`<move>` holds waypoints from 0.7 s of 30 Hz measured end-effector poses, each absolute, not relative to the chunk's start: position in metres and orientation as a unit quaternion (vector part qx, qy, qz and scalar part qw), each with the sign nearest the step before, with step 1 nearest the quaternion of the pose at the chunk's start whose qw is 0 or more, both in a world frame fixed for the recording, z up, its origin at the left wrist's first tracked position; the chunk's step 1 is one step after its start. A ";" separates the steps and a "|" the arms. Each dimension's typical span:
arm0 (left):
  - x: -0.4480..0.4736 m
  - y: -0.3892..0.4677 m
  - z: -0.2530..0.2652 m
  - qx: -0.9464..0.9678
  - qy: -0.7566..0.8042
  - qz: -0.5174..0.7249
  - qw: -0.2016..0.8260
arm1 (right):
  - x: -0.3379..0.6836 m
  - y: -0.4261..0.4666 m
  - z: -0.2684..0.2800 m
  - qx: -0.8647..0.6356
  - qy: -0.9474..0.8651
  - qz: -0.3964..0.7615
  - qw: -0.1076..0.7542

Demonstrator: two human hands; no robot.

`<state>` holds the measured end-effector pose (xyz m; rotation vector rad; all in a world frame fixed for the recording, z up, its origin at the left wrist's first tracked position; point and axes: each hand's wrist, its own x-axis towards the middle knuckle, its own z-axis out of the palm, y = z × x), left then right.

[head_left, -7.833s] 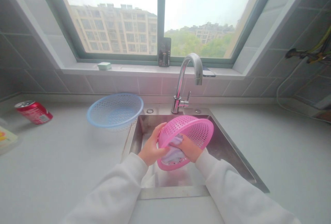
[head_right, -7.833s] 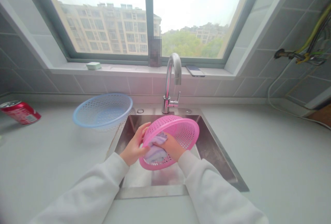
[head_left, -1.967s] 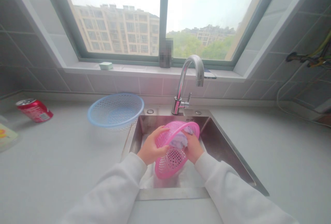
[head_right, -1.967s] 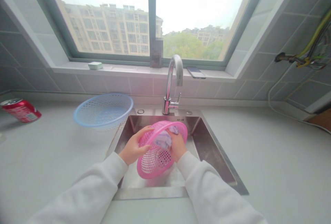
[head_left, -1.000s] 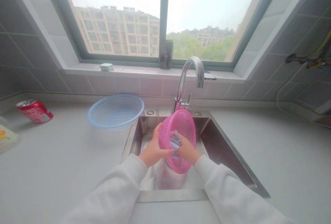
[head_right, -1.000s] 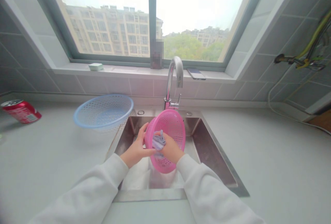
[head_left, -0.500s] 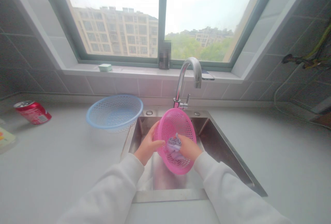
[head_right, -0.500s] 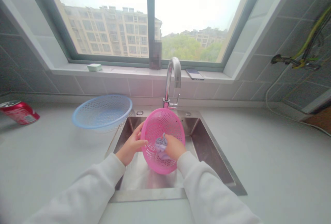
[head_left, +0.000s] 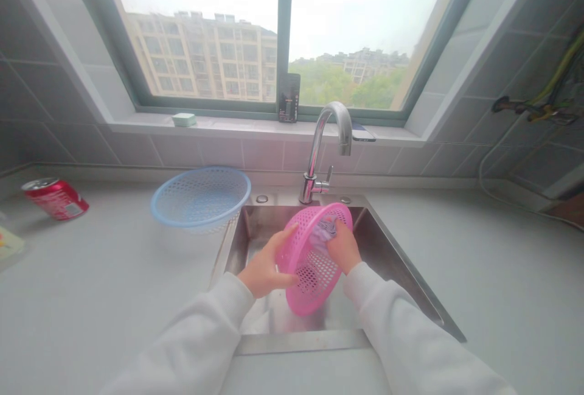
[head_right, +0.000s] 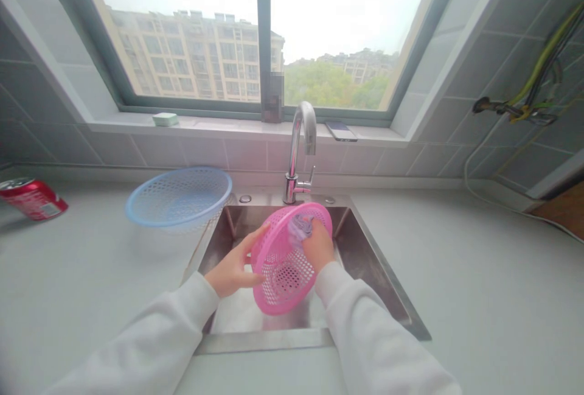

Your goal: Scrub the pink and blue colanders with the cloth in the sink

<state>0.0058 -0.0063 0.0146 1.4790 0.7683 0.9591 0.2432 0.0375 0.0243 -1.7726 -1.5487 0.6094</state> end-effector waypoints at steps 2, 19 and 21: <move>0.004 -0.007 0.013 0.665 0.337 0.385 0.545 | 0.241 0.038 0.020 -0.644 -0.580 0.267 0.422; 0.017 -0.002 0.013 0.544 0.317 0.510 0.586 | 0.218 0.018 0.020 -0.550 -0.791 0.219 0.157; 0.015 -0.001 0.014 0.552 0.315 0.501 0.587 | 0.223 0.022 0.018 -0.592 -0.773 0.188 0.130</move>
